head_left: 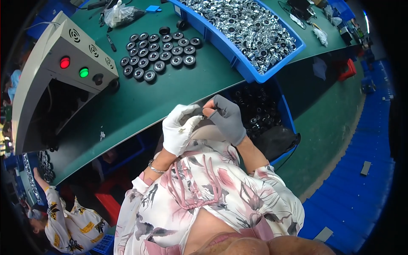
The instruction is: Assembling bearing components into small black plastic wheels at a factory workstation.
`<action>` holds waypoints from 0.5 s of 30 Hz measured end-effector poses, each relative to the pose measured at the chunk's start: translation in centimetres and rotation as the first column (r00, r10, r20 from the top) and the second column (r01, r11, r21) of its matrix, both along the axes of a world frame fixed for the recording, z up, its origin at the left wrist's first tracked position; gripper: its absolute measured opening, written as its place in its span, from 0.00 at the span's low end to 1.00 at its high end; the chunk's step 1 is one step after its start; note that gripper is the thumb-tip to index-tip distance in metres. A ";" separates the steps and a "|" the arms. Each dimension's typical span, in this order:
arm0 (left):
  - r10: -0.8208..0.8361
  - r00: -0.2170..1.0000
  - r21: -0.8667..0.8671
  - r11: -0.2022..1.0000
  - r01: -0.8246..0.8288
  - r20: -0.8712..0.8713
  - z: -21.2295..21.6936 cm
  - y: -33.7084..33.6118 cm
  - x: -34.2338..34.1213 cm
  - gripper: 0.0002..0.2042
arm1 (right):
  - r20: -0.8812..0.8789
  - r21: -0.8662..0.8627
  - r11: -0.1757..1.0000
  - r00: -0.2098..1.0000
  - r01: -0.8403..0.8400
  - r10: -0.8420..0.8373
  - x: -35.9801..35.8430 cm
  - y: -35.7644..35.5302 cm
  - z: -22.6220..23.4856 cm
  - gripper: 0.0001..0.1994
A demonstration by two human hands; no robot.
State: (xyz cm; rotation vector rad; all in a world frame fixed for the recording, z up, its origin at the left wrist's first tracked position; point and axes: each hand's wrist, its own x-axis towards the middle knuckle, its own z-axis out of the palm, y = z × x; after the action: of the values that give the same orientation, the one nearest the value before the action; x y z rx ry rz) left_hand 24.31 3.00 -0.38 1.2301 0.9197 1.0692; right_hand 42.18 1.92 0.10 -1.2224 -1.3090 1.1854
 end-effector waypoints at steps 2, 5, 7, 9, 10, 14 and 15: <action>0.031 1.000 -0.009 0.999 -0.031 0.001 -0.3 -0.2 0.0 0.14 | 0.065 0.070 0.996 0.996 0.054 -0.059 -0.9 -0.4 -0.4 0.06; 0.053 0.997 0.056 0.997 -0.051 -0.049 -0.3 -0.1 -0.4 0.12 | 0.020 0.092 0.993 0.997 0.075 -0.077 -1.2 -0.5 -0.7 0.09; -0.052 0.993 -0.241 0.968 0.076 0.104 0.8 0.3 -0.7 0.14 | -0.086 0.040 0.998 0.995 0.048 -0.045 -1.2 -0.6 -0.5 0.11; -0.025 0.967 -0.255 0.963 0.092 0.254 1.1 0.4 -0.3 0.16 | -0.078 0.188 0.982 0.996 -0.036 0.051 -1.3 -0.1 0.8 0.17; 0.001 0.917 -0.265 0.957 0.114 0.399 1.2 0.4 -0.2 0.18 | -0.041 0.167 0.974 0.986 -0.155 0.163 -0.6 0.1 0.9 0.21; 0.050 0.858 -0.437 0.874 0.210 0.512 0.4 0.4 -0.4 0.24 | -0.036 0.185 0.965 0.981 -0.183 0.193 -0.2 0.3 0.0 0.20; 0.046 0.850 -0.459 0.856 0.237 0.524 0.4 0.3 -0.3 0.26 | -0.086 0.154 0.974 0.979 -0.168 0.183 -0.3 0.1 -0.3 0.21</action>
State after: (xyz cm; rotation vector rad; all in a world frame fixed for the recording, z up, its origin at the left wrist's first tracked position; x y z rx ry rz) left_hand 23.99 3.33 -0.01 0.4909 0.6399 0.9226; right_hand 41.90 1.99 -0.24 -0.9463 -1.4251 1.2353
